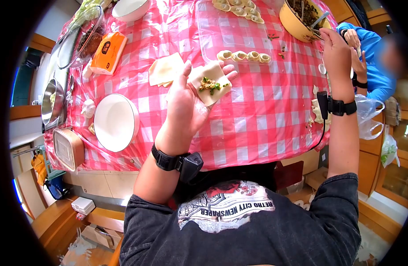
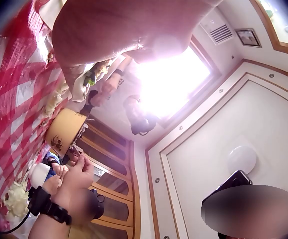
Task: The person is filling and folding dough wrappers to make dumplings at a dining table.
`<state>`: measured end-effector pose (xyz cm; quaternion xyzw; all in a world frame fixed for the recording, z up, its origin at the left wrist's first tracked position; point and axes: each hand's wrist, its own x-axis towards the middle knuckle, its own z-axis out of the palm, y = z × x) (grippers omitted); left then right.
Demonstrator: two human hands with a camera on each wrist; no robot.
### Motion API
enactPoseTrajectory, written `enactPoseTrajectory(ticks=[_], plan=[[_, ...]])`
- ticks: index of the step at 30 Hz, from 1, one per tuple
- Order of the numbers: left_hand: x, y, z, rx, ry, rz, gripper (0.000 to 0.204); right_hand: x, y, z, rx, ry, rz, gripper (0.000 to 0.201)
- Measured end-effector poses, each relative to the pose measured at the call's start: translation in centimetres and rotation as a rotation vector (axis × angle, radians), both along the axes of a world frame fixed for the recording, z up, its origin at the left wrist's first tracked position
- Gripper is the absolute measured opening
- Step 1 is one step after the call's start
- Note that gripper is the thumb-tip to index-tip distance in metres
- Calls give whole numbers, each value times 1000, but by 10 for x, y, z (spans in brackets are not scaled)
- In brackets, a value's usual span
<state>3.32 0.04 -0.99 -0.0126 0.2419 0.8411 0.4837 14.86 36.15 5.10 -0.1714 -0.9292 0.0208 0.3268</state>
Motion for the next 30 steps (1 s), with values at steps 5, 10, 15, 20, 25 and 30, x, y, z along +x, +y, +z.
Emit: enactPoseTrajectory(ticks=[5,10,15,20,25,30], plan=[[-1,0,-1,14,-5,-13,70,-5,-9,5,169,-5,23,18],[-1,-1,0,14,-19,-11,70,-11,-15,4,88,-65,-7,19],[-1,-1,0,24,-24,-6,70,-12,-6,-1,-62,-48,-14,23],[-2,-1,-3,46,-26,-11,70,-7,-12,0,-134,-58,-82,34],[-1,-1,0,-26,27,21,69,11,-71,30,-89,113,-175,42],[-2,0,-3,-14,49,9,70,26,-187,45,-530,222,369,26]])
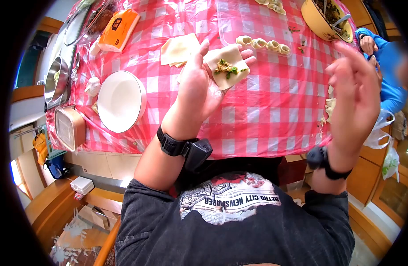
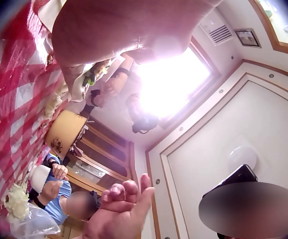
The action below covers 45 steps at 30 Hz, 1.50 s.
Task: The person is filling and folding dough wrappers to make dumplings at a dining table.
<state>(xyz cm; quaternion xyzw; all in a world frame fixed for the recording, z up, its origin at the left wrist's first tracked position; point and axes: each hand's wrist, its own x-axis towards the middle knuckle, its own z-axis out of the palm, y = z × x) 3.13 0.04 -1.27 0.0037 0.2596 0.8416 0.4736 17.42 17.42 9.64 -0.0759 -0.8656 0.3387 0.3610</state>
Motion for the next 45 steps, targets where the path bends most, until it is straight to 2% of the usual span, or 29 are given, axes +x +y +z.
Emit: enactPoseTrajectory(ticks=[3,6,8,12,14,15,17,23,27,32,36,39,45], plan=[[0,0,-1,13,2,-7,70,1,-38,-4,-23,-194,183,24],[0,-1,1,46,1,-3,69,-18,-45,-23,45,-219,137,24],[1,-3,6,58,-2,4,69,-24,-44,-31,-51,-407,3,22],[9,-10,31,36,43,44,66,-29,-43,-38,29,-366,57,20],[13,-14,37,-7,76,77,65,-28,-43,-34,167,-200,151,19],[14,-16,39,14,69,86,64,-29,-43,-32,172,-195,156,19],[15,-18,43,37,71,103,63,-33,-42,-28,152,-89,226,16],[7,-18,63,14,48,100,62,-48,-40,-27,-23,-76,228,11],[-7,-10,58,34,25,80,63,-57,-31,-44,-89,-42,203,11],[-17,0,35,-13,69,68,64,-58,-21,-67,49,56,178,12],[-15,2,20,-46,47,84,63,-58,-21,-78,23,-7,211,11],[-11,1,21,-32,44,82,64,-55,-20,-84,101,-20,230,12],[-9,4,14,22,43,95,69,-50,-23,-82,163,-16,176,14]])
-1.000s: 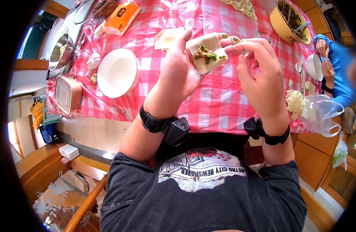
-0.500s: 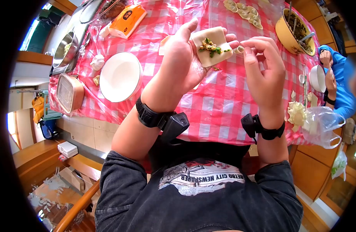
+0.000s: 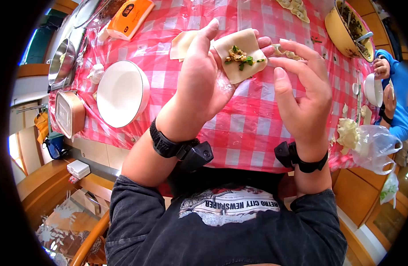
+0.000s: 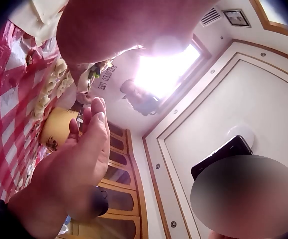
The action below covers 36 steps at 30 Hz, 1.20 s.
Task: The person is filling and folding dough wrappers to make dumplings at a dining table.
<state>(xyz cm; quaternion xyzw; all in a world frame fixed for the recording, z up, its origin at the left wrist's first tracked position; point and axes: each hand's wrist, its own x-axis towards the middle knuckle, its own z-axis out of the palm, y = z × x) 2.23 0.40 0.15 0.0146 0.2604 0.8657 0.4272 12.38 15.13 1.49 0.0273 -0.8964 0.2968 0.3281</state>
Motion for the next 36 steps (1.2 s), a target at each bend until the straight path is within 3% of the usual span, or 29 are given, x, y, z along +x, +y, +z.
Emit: enactPoseTrajectory(ticks=[27,36], plan=[[4,-2,3,-56,-46,29,63,-3,-8,-3,57,-44,107,22],[6,3,4,-50,-62,17,67,-6,-5,-11,-61,47,121,22]])
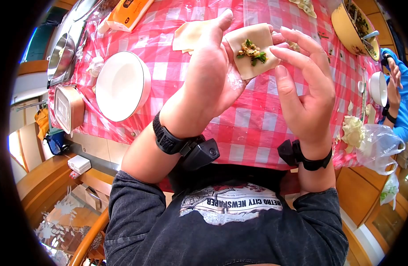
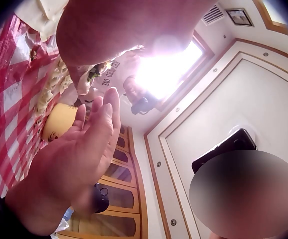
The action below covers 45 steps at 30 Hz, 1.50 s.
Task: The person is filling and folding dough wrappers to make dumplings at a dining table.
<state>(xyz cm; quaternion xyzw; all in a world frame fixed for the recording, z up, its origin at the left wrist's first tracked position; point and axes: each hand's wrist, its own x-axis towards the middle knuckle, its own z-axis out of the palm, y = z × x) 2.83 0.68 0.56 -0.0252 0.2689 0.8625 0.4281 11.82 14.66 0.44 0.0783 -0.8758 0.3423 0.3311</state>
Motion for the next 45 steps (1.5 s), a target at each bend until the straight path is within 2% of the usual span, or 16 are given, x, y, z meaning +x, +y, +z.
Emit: enactPoseTrajectory(ticks=[3,6,8,15,20,27,32,42,45], plan=[[0,0,0,-3,2,-24,66,1,0,1,13,1,-12,22],[0,-2,-4,8,8,-63,68,6,-1,8,79,-103,70,21],[0,-2,-7,15,6,-78,69,6,-3,11,220,-139,82,23],[2,-2,-7,-9,-9,-114,73,7,-6,10,256,-217,95,28],[2,-3,-5,-5,25,-111,72,7,-6,9,323,-215,30,26],[1,-2,-8,30,5,-86,71,6,-1,5,229,-124,46,25],[3,-2,-7,-35,24,-102,71,9,-8,13,375,-224,29,23],[1,-1,-8,-1,55,-92,69,5,-1,8,199,-97,61,14],[-1,-3,-6,-11,50,-85,69,3,3,2,155,-50,15,16]])
